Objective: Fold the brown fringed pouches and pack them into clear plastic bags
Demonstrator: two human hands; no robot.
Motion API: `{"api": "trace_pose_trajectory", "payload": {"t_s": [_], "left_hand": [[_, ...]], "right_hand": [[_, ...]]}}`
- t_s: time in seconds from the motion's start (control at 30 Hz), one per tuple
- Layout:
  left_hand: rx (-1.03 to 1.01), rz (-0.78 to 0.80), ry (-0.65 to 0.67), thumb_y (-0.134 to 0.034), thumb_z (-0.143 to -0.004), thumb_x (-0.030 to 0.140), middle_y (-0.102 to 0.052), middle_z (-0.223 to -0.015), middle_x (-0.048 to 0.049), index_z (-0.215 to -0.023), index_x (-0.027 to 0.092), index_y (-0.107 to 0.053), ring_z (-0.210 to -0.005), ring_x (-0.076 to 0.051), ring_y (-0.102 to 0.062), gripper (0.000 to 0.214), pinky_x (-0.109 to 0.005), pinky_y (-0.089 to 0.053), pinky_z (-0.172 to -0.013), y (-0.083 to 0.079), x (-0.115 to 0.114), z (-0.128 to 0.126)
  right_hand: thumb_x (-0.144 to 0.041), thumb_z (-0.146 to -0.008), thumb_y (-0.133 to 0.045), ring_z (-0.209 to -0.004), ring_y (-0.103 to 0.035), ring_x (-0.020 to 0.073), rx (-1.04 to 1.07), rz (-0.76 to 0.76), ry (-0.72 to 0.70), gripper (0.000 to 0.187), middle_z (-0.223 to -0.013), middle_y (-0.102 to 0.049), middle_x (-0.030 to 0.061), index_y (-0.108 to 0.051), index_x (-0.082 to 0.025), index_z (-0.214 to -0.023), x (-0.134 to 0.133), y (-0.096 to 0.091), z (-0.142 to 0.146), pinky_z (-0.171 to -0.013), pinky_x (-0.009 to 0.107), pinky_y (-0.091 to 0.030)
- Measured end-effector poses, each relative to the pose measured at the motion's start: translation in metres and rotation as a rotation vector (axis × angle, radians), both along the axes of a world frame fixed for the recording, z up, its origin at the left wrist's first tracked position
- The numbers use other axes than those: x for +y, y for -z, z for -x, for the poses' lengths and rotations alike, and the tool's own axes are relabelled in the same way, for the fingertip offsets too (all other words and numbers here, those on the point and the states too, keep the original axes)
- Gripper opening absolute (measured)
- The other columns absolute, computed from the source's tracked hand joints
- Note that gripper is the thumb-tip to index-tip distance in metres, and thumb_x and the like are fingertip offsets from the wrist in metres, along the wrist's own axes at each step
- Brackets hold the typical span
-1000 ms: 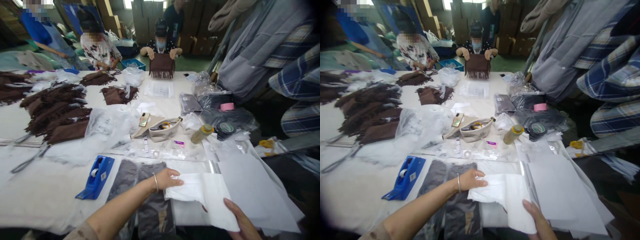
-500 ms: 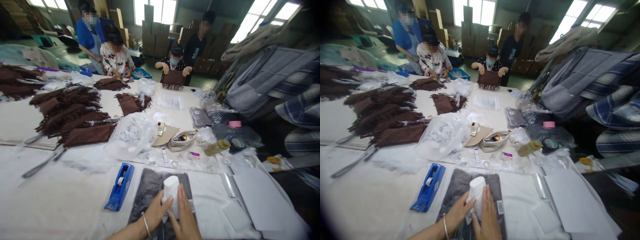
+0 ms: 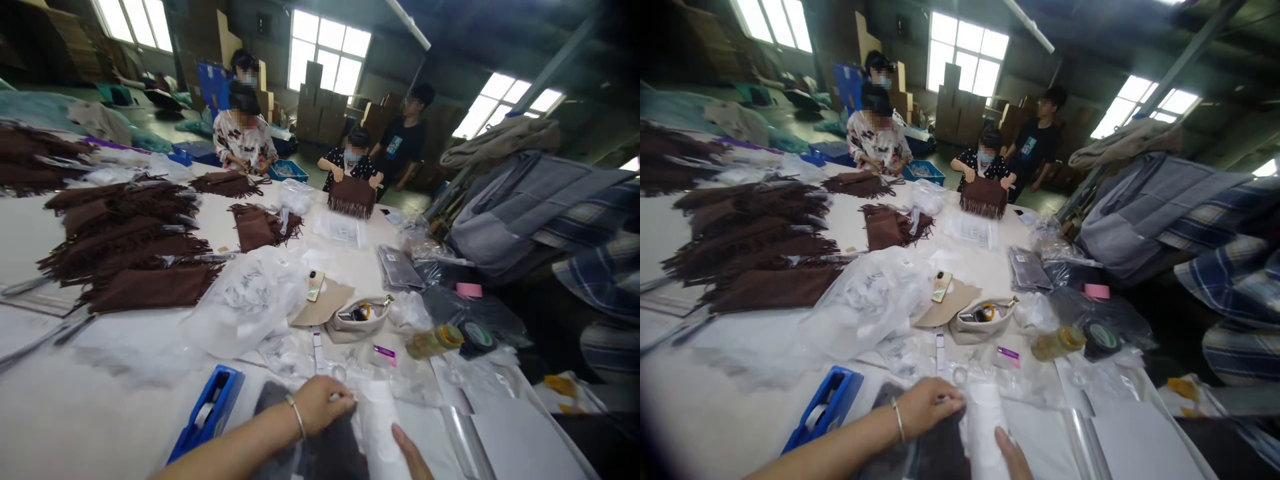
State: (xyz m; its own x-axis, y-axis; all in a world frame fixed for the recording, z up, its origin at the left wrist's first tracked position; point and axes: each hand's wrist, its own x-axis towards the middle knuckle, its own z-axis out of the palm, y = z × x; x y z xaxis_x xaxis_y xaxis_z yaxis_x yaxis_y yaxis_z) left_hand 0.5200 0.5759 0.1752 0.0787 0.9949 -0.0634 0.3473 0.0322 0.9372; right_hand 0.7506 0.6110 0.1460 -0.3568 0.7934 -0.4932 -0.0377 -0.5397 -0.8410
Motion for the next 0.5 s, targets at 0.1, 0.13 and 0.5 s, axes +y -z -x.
{"api": "trace_pose_trajectory", "payload": {"t_s": [0.1, 0.13, 0.5], "left_hand": [[0.353, -0.083, -0.185, -0.047, -0.088, 0.026, -0.070, -0.092, -0.0007, -0.092, 0.019, -0.070, -0.088, -0.015, -0.062, 0.024, -0.021, -0.045, -0.078, -0.012, 0.092, 0.021], [0.404, -0.082, -0.221, -0.048, -0.088, 0.026, -0.069, -0.100, -0.0019, -0.099, 0.019, -0.068, -0.094, -0.016, -0.060, 0.024, -0.022, -0.043, -0.084, -0.014, 0.123, 0.027], [0.671, 0.286, -0.275, -0.061, -0.083, 0.034, -0.067, -0.086, -0.0038, -0.084, 0.013, -0.065, -0.081, -0.017, -0.062, 0.021, -0.036, -0.049, -0.079, 0.067, 0.259, 0.046]], "right_hand": [[-0.056, -0.073, -0.060, -0.117, -0.052, 0.0282, 0.062, -0.033, 0.129, 0.067, -0.124, -0.059, 0.0052, -0.045, -0.022, -0.129, 0.089, -0.011, 0.009, -0.093, 0.044, -0.049], [-0.056, -0.075, -0.058, -0.115, -0.053, 0.0277, 0.060, -0.116, 0.183, 0.067, -0.128, -0.056, 0.0063, -0.043, -0.021, -0.130, 0.123, -0.015, 0.015, -0.091, 0.042, -0.050], [-0.040, -0.060, -0.075, -0.114, -0.052, 0.0242, -0.077, -0.694, -0.229, 0.085, -0.127, -0.054, 0.0109, -0.036, -0.017, -0.132, 0.305, 0.045, 0.102, -0.099, 0.039, -0.039]]}}
